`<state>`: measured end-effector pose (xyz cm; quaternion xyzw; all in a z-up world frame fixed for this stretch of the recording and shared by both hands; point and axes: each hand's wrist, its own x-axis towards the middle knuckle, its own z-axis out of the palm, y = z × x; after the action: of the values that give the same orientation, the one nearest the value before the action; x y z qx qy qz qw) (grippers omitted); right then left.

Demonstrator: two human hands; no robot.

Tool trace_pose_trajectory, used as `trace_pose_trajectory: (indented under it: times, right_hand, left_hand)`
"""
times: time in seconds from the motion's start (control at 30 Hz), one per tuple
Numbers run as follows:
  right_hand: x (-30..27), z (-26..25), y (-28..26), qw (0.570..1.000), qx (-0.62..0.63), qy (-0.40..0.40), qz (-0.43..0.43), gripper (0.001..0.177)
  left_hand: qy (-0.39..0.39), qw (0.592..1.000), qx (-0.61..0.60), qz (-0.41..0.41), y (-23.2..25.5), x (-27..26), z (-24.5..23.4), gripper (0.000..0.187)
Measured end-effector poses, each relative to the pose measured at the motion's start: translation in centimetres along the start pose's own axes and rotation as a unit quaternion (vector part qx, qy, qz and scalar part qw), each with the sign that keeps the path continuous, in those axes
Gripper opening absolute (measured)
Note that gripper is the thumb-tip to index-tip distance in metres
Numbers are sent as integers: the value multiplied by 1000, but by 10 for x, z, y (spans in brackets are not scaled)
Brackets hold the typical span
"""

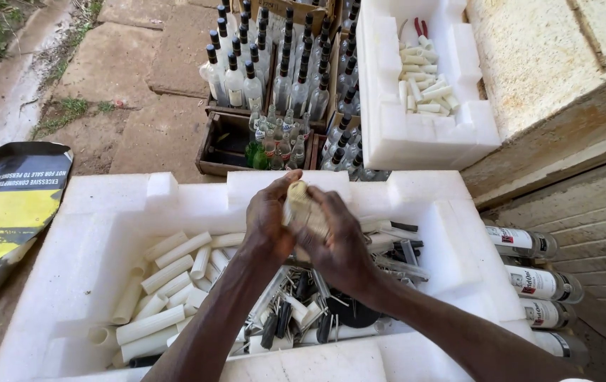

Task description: Cleaning and inspecting white plastic tubes using a cloth and a thin metal tool in a storage area.

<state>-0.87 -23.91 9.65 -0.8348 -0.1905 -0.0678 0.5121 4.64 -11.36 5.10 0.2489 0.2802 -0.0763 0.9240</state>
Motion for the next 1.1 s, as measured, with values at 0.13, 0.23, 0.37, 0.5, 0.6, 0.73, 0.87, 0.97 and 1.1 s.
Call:
trace_pose_trajectory:
  times: [0.13, 0.23, 0.37, 0.5, 0.6, 0.73, 0.87, 0.97, 1.1]
  right_hand:
    - [4, -4, -11, 998, 44, -27, -24, 55]
    - [-2, -3, -13, 998, 39, 0, -52, 42]
    - [-1, -1, 8, 994, -27, -4, -110, 28]
    - [21, -17, -4, 992, -55, 40, -111, 21]
    - [5, -4, 3, 995, -36, 33, -83, 29]
    - [-2, 3, 13, 994, -38, 2, -102, 25]
    - [14, -7, 9, 998, -2, 54, -31, 31]
    - [19, -23, -9, 991, 59, 101, 70, 38]
    - [25, -42, -19, 987, 52, 119, 99, 43]
  left_hand:
    - [-33, 999, 12, 30, 3, 0, -7, 39]
    - [-67, 997, 6, 41, 4, -7, -2, 37]
    - [-74, 997, 9, 26, 0, -8, -1, 34]
    - [-82, 996, 11, 25, -3, -4, 1, 39]
    - [-59, 998, -8, 9, -5, -4, -1, 38]
    - [-56, 998, -32, -5, -6, -3, -4, 40]
    - [-70, 997, -23, 17, -3, -3, -1, 49]
    - [-80, 996, -19, 30, -2, -4, -2, 51]
    - [-96, 994, -32, 40, -5, -5, -2, 50]
